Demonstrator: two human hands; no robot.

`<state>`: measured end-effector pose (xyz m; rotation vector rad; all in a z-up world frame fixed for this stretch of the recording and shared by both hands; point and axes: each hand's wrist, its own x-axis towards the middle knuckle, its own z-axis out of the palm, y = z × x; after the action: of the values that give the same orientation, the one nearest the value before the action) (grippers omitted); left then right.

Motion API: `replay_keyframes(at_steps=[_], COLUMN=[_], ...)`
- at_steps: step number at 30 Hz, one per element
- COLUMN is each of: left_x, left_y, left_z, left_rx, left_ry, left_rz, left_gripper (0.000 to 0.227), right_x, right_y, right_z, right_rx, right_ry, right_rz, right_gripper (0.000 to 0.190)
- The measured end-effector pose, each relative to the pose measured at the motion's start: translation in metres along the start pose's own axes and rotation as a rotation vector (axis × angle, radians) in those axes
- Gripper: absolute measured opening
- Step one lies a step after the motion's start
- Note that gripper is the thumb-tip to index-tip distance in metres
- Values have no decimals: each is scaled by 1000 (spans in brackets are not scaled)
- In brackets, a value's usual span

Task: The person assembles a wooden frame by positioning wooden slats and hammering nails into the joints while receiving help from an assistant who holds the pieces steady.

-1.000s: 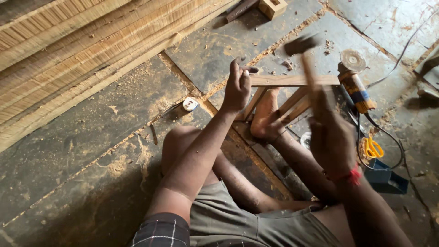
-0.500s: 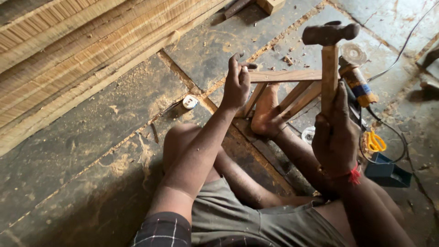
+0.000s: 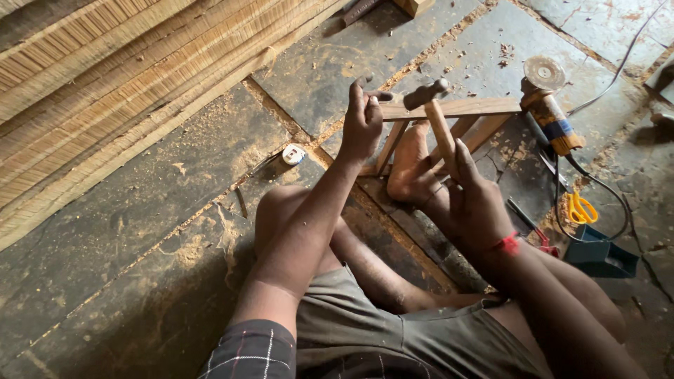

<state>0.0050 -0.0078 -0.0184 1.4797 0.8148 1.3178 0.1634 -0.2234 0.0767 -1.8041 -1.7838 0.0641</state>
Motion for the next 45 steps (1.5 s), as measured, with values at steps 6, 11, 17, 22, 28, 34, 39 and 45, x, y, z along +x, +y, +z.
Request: replay_keyframes(at_steps=[6,11,17,22,28,34,39,45], left_x=[1,-1,2,1,-1,-4,-4,-4], left_y=[-10,-12,-14,-10,-5,-1,-6,-8], left_z=[1,4,0,1,0,-1,1,1], left_rx=[5,4,-44,-52,-24,-62,-67,-88], left_ry=[27,29,9,1,-10,-15,-8,-10], left_rz=[113,49,14,246,-12,97,79,144], left_gripper=[43,44,44,42,46,44,45,46], right_x=[1,-8,-2,9,10,23,17,18], right_y=[13,18,27,16,-12,-13,-17,-30], right_z=[12,13,17,-10,-31,-43,-51,-46], right_rx=[59,151,108,-25,-78,-218,-282,-242], right_ry=[-22,2,200,15,274,-154,48,-119], right_rz=[-122,29,-176,-120,-364,-112,-198,-183], right_gripper=[69,61,56,68,62,71,73,70])
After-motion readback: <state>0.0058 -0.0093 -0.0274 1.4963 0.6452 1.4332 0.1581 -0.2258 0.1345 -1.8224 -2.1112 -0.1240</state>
